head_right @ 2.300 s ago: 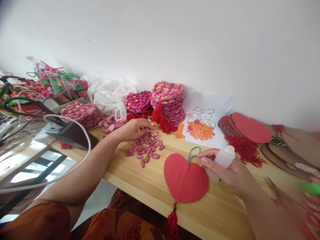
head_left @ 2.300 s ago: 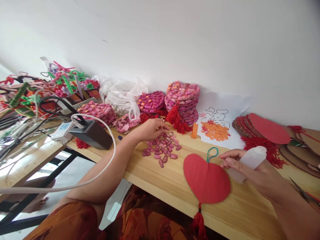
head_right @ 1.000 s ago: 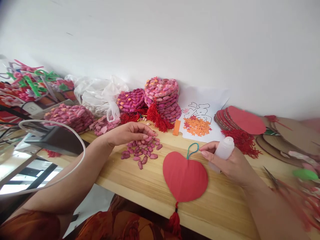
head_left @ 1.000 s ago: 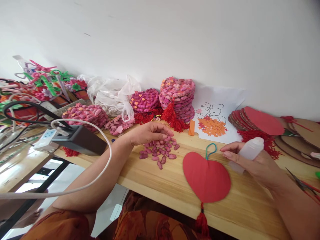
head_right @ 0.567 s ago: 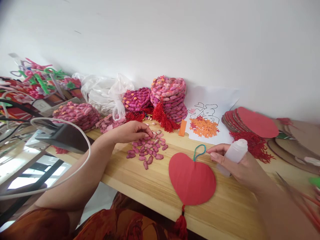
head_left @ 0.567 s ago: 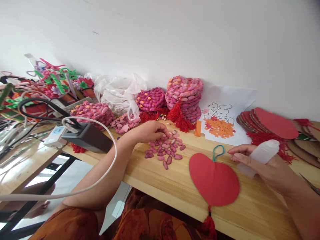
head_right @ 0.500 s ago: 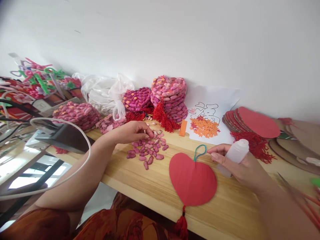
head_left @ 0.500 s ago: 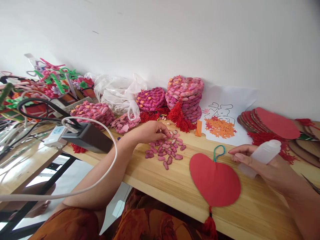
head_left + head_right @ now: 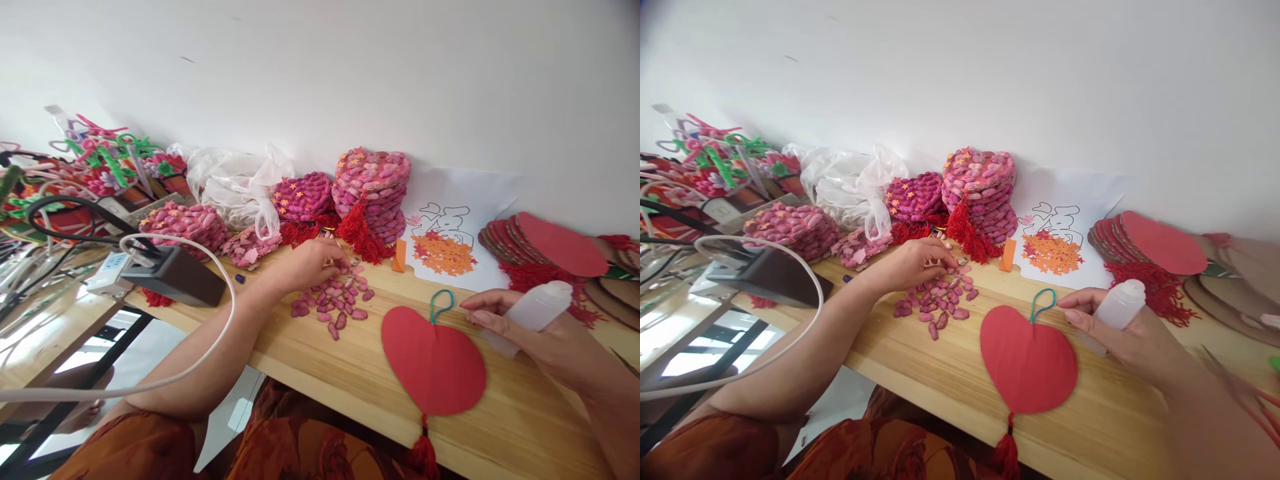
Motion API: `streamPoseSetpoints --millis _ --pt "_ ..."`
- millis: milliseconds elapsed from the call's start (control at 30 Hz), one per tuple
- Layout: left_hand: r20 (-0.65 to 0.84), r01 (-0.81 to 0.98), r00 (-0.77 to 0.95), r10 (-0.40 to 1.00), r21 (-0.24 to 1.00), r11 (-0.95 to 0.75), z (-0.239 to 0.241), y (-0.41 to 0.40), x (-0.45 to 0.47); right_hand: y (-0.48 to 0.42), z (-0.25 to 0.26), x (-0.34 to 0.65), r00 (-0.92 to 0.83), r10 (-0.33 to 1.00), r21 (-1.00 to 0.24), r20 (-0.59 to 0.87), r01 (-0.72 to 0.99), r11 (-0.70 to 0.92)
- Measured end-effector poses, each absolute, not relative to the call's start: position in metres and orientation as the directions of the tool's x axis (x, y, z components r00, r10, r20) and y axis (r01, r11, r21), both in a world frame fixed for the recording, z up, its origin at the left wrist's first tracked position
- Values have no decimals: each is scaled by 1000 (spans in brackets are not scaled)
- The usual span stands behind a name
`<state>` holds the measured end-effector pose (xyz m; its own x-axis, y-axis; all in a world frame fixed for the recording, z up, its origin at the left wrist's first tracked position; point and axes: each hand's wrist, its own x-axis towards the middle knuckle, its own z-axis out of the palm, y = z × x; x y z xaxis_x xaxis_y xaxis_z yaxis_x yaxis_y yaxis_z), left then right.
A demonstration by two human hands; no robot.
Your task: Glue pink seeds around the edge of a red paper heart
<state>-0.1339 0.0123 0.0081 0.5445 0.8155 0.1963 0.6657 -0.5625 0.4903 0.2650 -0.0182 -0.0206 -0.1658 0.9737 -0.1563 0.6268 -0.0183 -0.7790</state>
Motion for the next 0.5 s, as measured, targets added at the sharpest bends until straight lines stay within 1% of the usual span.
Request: streamPoseSetpoints --millis 67,167,233,300,367,433,500 --pt "226 676 510 830 491 -549 8 13 -135 -18 -20 265 -177 974 -773 -144 634 1" --pt "249 690 424 871 535 -489 14 14 -143 -18 -18 265 -191 974 -766 -125 643 28" --pt "181 710 391 902 565 -421 21 14 -152 -18 -18 265 -193 972 -753 -134 658 27" --pt "47 738 421 906 564 -372 26 14 -159 -17 -17 266 -193 970 -745 -147 667 19" --pt "-57 758 464 884 542 -363 28 15 -161 -16 -18 266 -197 969 -745 -149 667 21" --pt "-91 763 492 866 524 -378 26 15 -158 -16 -18 266 -195 970 -744 -145 668 23" --pt "-85 760 506 859 515 -397 23 15 -152 -16 -18 266 -186 971 -743 -150 669 13"
